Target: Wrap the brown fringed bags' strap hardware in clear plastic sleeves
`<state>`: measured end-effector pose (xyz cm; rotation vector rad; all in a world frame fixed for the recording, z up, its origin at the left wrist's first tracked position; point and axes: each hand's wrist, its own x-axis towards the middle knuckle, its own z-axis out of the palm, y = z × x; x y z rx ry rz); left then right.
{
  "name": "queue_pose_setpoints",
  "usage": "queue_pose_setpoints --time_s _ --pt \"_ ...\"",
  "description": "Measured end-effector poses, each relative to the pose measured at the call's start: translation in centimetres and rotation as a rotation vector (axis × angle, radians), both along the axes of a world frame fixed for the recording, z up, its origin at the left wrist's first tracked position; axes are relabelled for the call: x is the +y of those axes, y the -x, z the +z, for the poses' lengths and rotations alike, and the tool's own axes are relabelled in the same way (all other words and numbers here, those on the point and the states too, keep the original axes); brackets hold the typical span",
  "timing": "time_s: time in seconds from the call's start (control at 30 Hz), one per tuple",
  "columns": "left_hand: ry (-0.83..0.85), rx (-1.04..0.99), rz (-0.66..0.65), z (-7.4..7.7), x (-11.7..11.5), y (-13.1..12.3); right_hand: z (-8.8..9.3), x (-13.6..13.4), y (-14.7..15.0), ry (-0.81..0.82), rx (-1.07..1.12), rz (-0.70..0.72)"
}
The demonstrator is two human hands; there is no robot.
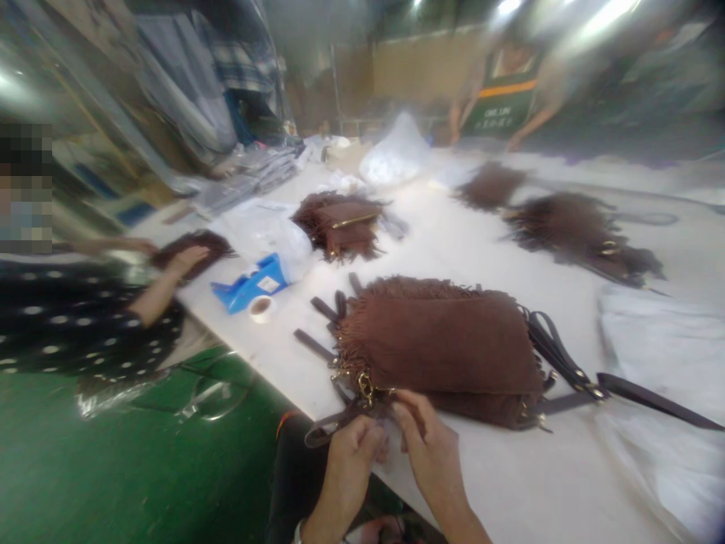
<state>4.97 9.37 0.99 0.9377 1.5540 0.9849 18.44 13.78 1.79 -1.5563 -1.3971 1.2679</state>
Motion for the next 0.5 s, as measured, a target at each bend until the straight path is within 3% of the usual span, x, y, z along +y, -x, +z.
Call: queue_pose_setpoints --time_s 0.23,0.5 --pt "0.020 0.078 -0.024 0.9 0.2 0.6 -0.2 -0.3 1.1 0.062 0.203 -0.078" --pt "-0.009 0.044 0.047 1.2 1.1 -0.2 -0.7 -0.1 0.7 0.024 0.187 -0.039"
